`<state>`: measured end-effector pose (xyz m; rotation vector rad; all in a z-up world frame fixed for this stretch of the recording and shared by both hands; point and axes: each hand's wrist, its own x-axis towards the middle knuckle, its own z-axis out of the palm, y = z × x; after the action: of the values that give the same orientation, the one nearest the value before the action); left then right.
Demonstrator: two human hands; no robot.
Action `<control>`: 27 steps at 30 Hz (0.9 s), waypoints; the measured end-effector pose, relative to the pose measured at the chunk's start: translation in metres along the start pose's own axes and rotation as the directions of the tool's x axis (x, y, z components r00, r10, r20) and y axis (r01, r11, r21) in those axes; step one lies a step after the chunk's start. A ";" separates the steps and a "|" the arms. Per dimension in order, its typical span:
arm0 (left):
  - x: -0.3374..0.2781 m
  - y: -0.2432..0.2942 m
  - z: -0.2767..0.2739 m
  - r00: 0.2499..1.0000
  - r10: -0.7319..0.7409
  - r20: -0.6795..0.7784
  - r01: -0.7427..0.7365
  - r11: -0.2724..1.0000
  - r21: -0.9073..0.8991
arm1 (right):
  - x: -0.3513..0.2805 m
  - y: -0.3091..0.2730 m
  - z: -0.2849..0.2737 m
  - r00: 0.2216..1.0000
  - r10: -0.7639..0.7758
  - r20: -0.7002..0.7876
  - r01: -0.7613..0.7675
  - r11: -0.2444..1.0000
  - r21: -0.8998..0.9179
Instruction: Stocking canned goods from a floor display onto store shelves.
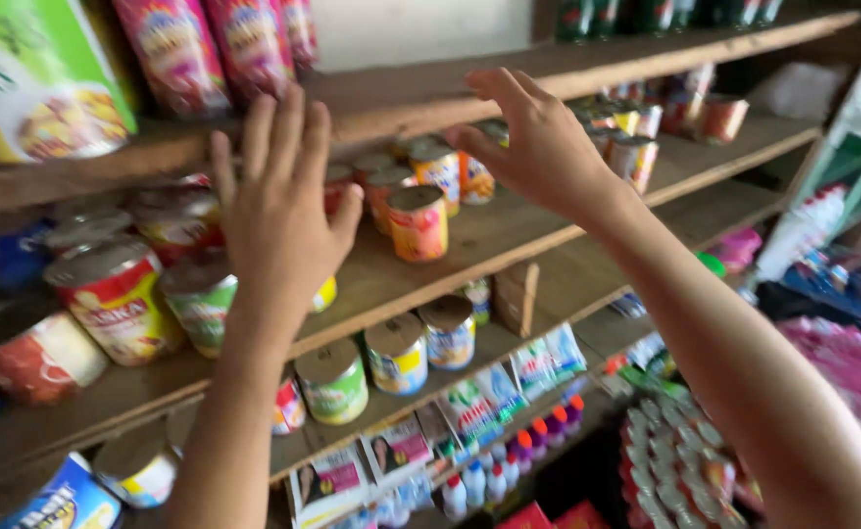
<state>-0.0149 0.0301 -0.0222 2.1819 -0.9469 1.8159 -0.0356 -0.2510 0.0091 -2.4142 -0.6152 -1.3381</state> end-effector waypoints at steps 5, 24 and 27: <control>-0.035 0.028 -0.030 1.000 0.007 0.018 -0.003 0.983 -0.183 | -0.098 -0.047 -0.038 0.992 0.077 0.098 -0.087 0.990 0.107; -0.324 0.354 -0.062 0.858 0.367 0.360 0.242 0.329 -0.913 | -0.520 -0.179 -0.192 0.530 0.667 0.523 -0.775 0.631 -0.018; -0.353 0.416 -0.071 0.797 0.402 0.450 0.393 0.220 -0.893 | -0.575 -0.184 -0.213 0.415 0.769 0.486 -0.877 0.480 -0.010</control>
<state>-0.3271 -0.1336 -0.4452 1.6747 -1.5876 0.0082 -0.5529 -0.3161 -0.3616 -2.2339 0.3672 -0.2530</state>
